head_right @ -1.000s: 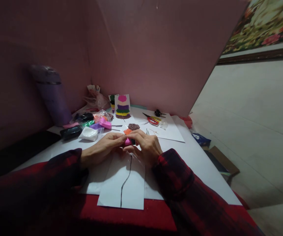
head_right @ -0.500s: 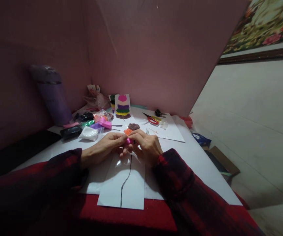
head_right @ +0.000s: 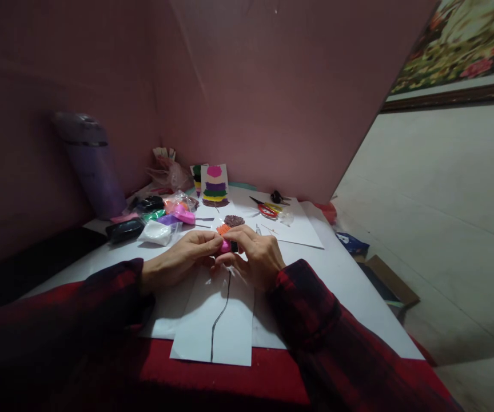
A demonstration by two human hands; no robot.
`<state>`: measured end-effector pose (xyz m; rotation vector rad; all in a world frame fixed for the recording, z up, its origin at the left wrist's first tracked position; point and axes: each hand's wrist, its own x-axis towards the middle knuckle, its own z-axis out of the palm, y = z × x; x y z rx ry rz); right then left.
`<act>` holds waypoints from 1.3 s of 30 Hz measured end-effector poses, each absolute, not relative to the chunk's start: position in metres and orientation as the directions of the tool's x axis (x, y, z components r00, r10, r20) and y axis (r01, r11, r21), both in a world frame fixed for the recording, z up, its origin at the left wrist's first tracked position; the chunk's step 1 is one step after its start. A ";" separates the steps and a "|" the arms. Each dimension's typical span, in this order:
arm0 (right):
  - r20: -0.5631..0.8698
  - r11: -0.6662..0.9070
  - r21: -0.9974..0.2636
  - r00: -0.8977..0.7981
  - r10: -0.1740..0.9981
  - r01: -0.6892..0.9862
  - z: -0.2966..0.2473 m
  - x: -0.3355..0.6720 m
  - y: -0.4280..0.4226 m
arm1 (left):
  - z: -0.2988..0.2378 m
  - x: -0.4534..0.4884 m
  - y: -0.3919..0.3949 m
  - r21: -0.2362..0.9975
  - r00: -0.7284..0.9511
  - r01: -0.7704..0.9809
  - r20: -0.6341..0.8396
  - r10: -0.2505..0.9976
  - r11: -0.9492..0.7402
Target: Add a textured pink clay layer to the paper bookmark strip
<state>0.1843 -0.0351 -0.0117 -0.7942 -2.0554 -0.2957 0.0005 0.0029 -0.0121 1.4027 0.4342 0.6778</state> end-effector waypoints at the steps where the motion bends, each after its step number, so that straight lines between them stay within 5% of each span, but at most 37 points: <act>1: 0.809 0.765 -0.089 -0.402 0.428 0.638 -0.012 0.184 -0.035 | -0.012 0.001 0.003 0.984 0.744 -0.179 0.120 0.657 0.023; 39: 0.806 0.762 -0.083 -0.407 0.430 0.642 -0.012 0.184 -0.035 | -0.012 0.000 0.002 0.977 0.747 -0.194 0.085 0.659 0.094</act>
